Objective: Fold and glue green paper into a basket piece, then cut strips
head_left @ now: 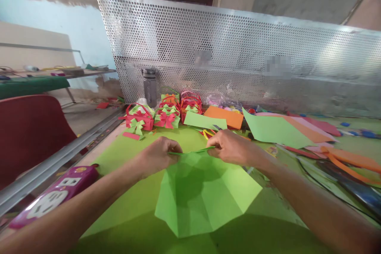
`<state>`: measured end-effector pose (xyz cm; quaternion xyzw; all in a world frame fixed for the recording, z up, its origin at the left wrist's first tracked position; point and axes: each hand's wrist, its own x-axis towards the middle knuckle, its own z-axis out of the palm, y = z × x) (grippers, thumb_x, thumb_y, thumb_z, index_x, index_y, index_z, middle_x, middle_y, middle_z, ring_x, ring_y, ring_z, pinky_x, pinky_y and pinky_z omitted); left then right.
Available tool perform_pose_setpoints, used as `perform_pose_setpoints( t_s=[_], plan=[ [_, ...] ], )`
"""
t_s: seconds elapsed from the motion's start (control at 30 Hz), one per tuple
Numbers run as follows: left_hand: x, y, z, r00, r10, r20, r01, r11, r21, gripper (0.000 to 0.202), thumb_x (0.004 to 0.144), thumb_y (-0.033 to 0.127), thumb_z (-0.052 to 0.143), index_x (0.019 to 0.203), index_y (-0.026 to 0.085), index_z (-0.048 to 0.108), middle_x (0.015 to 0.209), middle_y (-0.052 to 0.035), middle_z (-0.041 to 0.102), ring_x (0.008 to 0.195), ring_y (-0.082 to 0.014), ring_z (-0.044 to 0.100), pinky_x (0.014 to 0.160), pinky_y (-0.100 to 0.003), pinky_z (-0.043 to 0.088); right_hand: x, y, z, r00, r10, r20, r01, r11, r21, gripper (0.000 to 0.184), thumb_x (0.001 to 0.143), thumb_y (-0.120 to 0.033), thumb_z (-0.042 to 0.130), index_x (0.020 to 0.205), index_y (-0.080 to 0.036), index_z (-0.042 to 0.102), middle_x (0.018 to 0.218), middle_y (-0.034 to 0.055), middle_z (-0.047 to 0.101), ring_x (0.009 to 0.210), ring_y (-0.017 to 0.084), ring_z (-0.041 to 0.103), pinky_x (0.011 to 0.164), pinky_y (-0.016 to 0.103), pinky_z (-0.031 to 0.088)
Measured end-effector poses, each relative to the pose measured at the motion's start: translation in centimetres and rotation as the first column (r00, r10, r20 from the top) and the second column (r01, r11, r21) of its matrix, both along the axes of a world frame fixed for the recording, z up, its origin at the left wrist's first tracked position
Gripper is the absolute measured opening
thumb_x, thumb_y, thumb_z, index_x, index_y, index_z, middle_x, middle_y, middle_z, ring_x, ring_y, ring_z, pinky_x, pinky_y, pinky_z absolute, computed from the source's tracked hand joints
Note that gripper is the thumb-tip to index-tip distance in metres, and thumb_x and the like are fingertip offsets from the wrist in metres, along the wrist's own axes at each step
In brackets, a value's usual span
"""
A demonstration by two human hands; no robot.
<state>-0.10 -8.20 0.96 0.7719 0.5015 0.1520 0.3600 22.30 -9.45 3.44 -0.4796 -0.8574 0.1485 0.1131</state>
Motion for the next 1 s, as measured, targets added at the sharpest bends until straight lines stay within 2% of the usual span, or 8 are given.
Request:
perform_pose_setpoints(
  t_s=[0.13, 0.3, 0.47, 0.57, 0.7, 0.87, 0.93, 1.0],
  plan=[
    [-0.1, -0.2, 0.1, 0.999, -0.001, 0.050, 0.003, 0.999, -0.040, 0.024, 0.070, 0.030, 0.052, 0.084, 0.013, 0.063, 0.080, -0.0048, 0.069, 0.071, -0.0187, 0.062, 0.058, -0.023, 0.043, 0.2, 0.5, -0.1, 0.997, -0.007, -0.078, 0.003, 0.998, -0.056, 0.015, 0.071, -0.018, 0.046, 0.060, -0.017, 0.057, 0.050, -0.0063, 0.033, 0.047, 0.008, 0.028, 0.046, 0.023, 0.019],
    [-0.7, -0.5, 1.0, 0.995, -0.025, 0.094, 0.034, 0.995, -0.097, 0.025, 0.071, 0.028, 0.053, 0.089, 0.015, 0.066, 0.083, -0.0041, 0.071, 0.074, -0.0197, 0.064, 0.060, -0.023, 0.044, 0.3, 0.6, 0.1, 0.990, -0.007, -0.141, -0.009, 0.993, -0.116, 0.016, 0.072, -0.020, 0.048, 0.068, -0.016, 0.062, 0.051, -0.0065, 0.034, 0.047, 0.008, 0.029, 0.044, 0.022, 0.021],
    [-0.7, -0.8, 1.7, 0.989, -0.140, 0.038, 0.143, 0.988, -0.063, 0.021, 0.071, 0.022, 0.051, 0.082, 0.016, 0.068, 0.080, -0.0014, 0.071, 0.072, -0.0182, 0.063, 0.061, -0.022, 0.043, 0.2, 0.1, 0.4, 0.992, 0.039, -0.120, -0.056, 0.988, -0.141, 0.014, 0.072, -0.017, 0.048, 0.066, -0.017, 0.061, 0.051, -0.0066, 0.038, 0.046, 0.007, 0.027, 0.044, 0.022, 0.020],
    [-0.4, -0.9, 1.5, 0.982, -0.187, 0.034, 0.189, 0.978, -0.089, 0.023, 0.070, 0.020, 0.050, 0.083, 0.016, 0.069, 0.080, -0.0006, 0.071, 0.071, -0.0176, 0.063, 0.060, -0.021, 0.043, 0.0, 0.0, 0.3, 0.993, 0.083, -0.081, -0.094, 0.984, -0.150, 0.016, 0.070, -0.015, 0.048, 0.068, -0.017, 0.063, 0.053, -0.0059, 0.046, 0.047, 0.007, 0.033, 0.044, 0.022, 0.022],
    [-0.3, -0.8, 1.1, 0.981, -0.184, 0.060, 0.190, 0.973, -0.131, 0.026, 0.070, 0.020, 0.050, 0.086, 0.017, 0.070, 0.081, -0.0003, 0.072, 0.071, -0.0177, 0.064, 0.059, -0.021, 0.044, -0.1, 0.0, 0.2, 0.993, 0.095, -0.074, -0.107, 0.976, -0.187, 0.019, 0.068, -0.014, 0.050, 0.076, -0.018, 0.067, 0.058, -0.0050, 0.054, 0.050, 0.008, 0.043, 0.046, 0.020, 0.027],
    [-0.4, -0.9, 1.0, 0.978, -0.165, 0.128, 0.189, 0.961, -0.204, 0.027, 0.068, 0.020, 0.052, 0.087, 0.016, 0.070, 0.081, -0.0013, 0.072, 0.071, -0.0177, 0.065, 0.061, -0.022, 0.045, 0.0, 0.0, 0.2, 0.991, 0.111, -0.080, -0.126, 0.968, -0.215, 0.028, 0.063, -0.022, 0.062, 0.090, -0.021, 0.069, 0.068, -0.0033, 0.061, 0.056, 0.010, 0.049, 0.049, 0.021, 0.030],
    [-0.4, -1.0, 1.0, 0.980, -0.154, 0.125, 0.178, 0.960, -0.215, 0.027, 0.067, 0.020, 0.052, 0.088, 0.016, 0.070, 0.081, -0.0012, 0.072, 0.072, -0.0175, 0.064, 0.061, -0.022, 0.044, -0.1, 0.1, 0.1, 0.993, 0.087, -0.082, -0.101, 0.978, -0.184, 0.024, 0.062, -0.021, 0.062, 0.085, -0.020, 0.069, 0.065, -0.0038, 0.059, 0.055, 0.010, 0.047, 0.049, 0.021, 0.029],
    [-0.4, -1.0, 1.1, 0.981, -0.162, 0.104, 0.181, 0.963, -0.200, 0.027, 0.067, 0.020, 0.052, 0.087, 0.015, 0.070, 0.081, -0.0010, 0.071, 0.071, -0.0169, 0.063, 0.060, -0.021, 0.043, -0.2, 0.1, -0.1, 0.995, 0.045, -0.093, -0.059, 0.986, -0.157, 0.012, 0.063, -0.020, 0.058, 0.072, -0.017, 0.066, 0.057, -0.0050, 0.052, 0.051, 0.009, 0.043, 0.047, 0.020, 0.026]
  ],
)
